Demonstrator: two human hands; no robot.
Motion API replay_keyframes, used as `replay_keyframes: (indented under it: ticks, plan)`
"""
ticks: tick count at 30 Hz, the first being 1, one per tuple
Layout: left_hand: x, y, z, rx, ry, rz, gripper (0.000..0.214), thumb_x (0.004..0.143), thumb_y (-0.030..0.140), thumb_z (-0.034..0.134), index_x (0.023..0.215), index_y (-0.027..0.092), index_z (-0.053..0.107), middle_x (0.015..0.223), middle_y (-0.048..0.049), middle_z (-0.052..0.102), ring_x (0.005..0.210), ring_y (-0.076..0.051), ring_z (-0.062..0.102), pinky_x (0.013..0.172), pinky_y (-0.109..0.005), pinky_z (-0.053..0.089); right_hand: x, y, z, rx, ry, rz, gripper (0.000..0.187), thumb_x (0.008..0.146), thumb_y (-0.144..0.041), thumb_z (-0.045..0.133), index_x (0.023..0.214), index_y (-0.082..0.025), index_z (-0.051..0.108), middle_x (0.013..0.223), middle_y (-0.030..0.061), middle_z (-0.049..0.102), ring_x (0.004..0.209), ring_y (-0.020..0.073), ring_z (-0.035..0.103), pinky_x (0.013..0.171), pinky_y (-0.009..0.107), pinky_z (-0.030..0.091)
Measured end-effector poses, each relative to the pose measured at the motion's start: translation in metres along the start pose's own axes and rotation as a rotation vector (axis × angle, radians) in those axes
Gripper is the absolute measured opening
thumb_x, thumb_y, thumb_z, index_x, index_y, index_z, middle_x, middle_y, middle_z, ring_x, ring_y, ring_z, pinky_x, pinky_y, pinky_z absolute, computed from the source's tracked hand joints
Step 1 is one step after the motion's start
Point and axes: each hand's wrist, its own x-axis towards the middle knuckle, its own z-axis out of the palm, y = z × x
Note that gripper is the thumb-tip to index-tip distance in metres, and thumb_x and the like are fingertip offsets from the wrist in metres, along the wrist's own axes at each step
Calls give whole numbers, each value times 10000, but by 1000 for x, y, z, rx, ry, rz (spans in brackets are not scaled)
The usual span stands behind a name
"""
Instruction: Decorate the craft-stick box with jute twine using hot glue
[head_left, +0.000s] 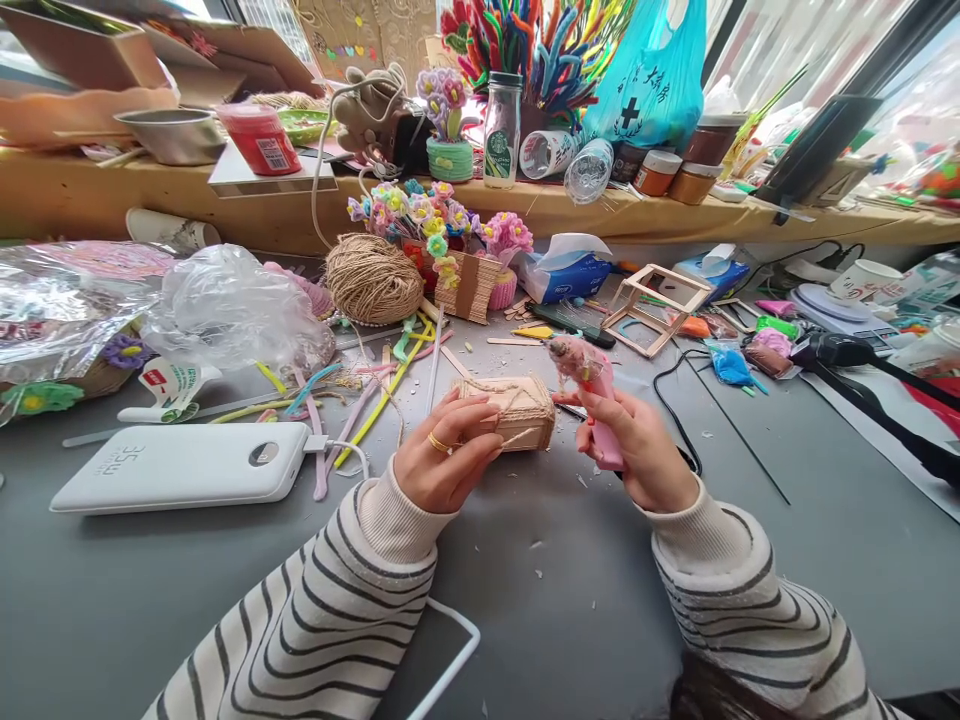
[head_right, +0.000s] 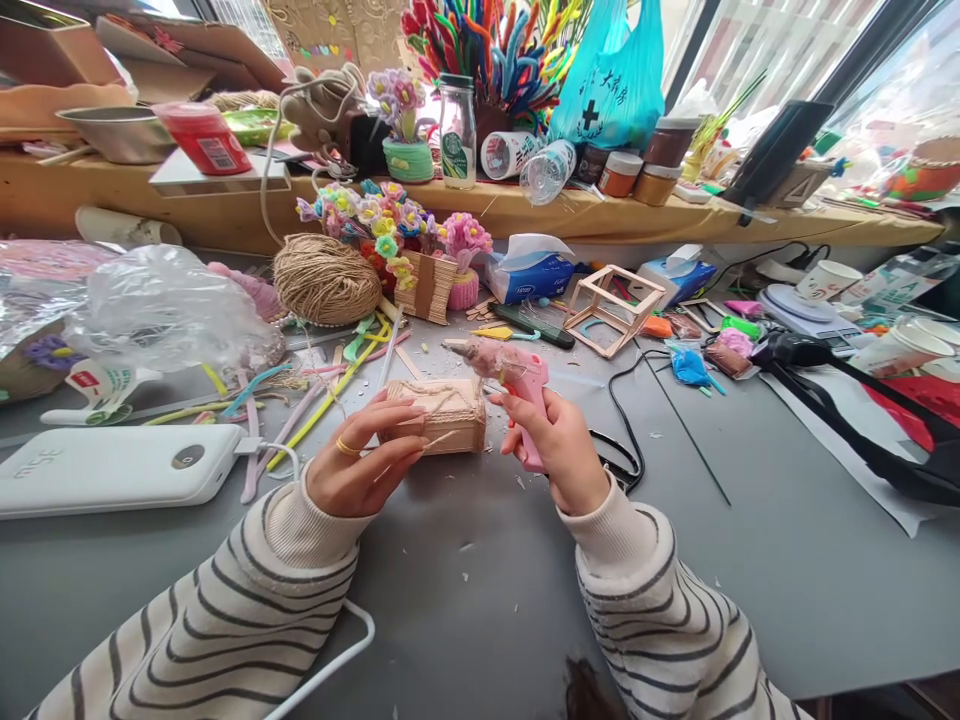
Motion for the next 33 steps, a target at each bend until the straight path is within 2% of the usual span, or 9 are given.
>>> replay_keyframes:
  ticks: [4, 11, 15, 18, 21, 23, 26, 30, 33]
  plan:
    - [0, 0, 1, -17, -11, -49, 115, 796, 119, 524, 889, 174, 564, 1119, -97, 484, 1046, -192, 546, 955, -413, 472, 3, 0, 6, 21, -7, 18, 416, 600, -463, 665, 839, -125, 620, 465, 1, 589, 334, 70, 421, 312, 187, 216]
    - [0, 0, -5, -91, 14, -191, 89, 824, 124, 468, 866, 183, 520, 1195, -104, 419, 1137, -218, 467, 961, -414, 453, 7, -4, 11, 100, 6, 8, 369, 581, -422, 689, 803, -142, 597, 805, 60, 678, 374, 48, 475, 293, 166, 204]
    - [-2, -4, -12, -33, 221, -407, 100, 880, 175, 364, 847, 204, 454, 911, -43, 483, 878, -151, 497, 760, -334, 492, 9, -4, 10, 90, 14, 18, 356, 579, -427, 690, 779, -154, 579, 740, 49, 670, 367, 53, 447, 292, 173, 201]
    - [-7, -14, -11, -54, 277, -539, 177, 906, 290, 323, 757, 215, 383, 689, 14, 379, 657, -127, 415, 650, -319, 449, 10, -3, 9, 87, 12, 12, 374, 571, -432, 695, 802, -159, 587, 669, 39, 656, 364, 61, 436, 293, 179, 189]
    - [-14, -24, -5, -112, 239, -552, 302, 817, 458, 480, 721, 221, 319, 670, 32, 356, 627, -125, 428, 634, -328, 477, 12, -2, 9, 80, 9, 10, 374, 570, -439, 695, 794, -158, 591, 629, 30, 644, 356, 61, 425, 295, 182, 190]
    - [-19, -27, -1, -260, 85, -603, 438, 668, 447, 674, 846, 212, 350, 898, -37, 485, 846, -172, 547, 694, -338, 523, 12, -2, 8, 76, 11, 15, 365, 571, -442, 693, 773, -156, 590, 617, 26, 641, 345, 55, 413, 294, 182, 189]
    - [-22, -27, 2, -437, -67, -783, 558, 646, 408, 702, 1000, 201, 323, 1218, -155, 459, 1144, -255, 496, 919, -458, 462, 12, -1, 7, 89, 10, 3, 370, 565, -442, 696, 777, -159, 587, 621, 21, 643, 347, 54, 417, 296, 182, 193]
    - [-21, -28, 0, -579, -208, -798, 457, 675, 341, 683, 798, 230, 257, 1146, -145, 558, 1117, -235, 538, 939, -455, 452, 12, 0, 7, 107, 6, -4, 377, 563, -443, 700, 777, -157, 580, 649, 30, 652, 358, 57, 432, 298, 179, 209]
    - [-19, -30, 0, -681, -192, -831, 495, 654, 318, 693, 755, 238, 215, 1098, -140, 576, 1064, -227, 578, 848, -394, 519, 13, -1, 6, 98, 2, -21, 363, 579, -443, 694, 768, -153, 585, 626, 28, 647, 360, 57, 434, 308, 181, 238]
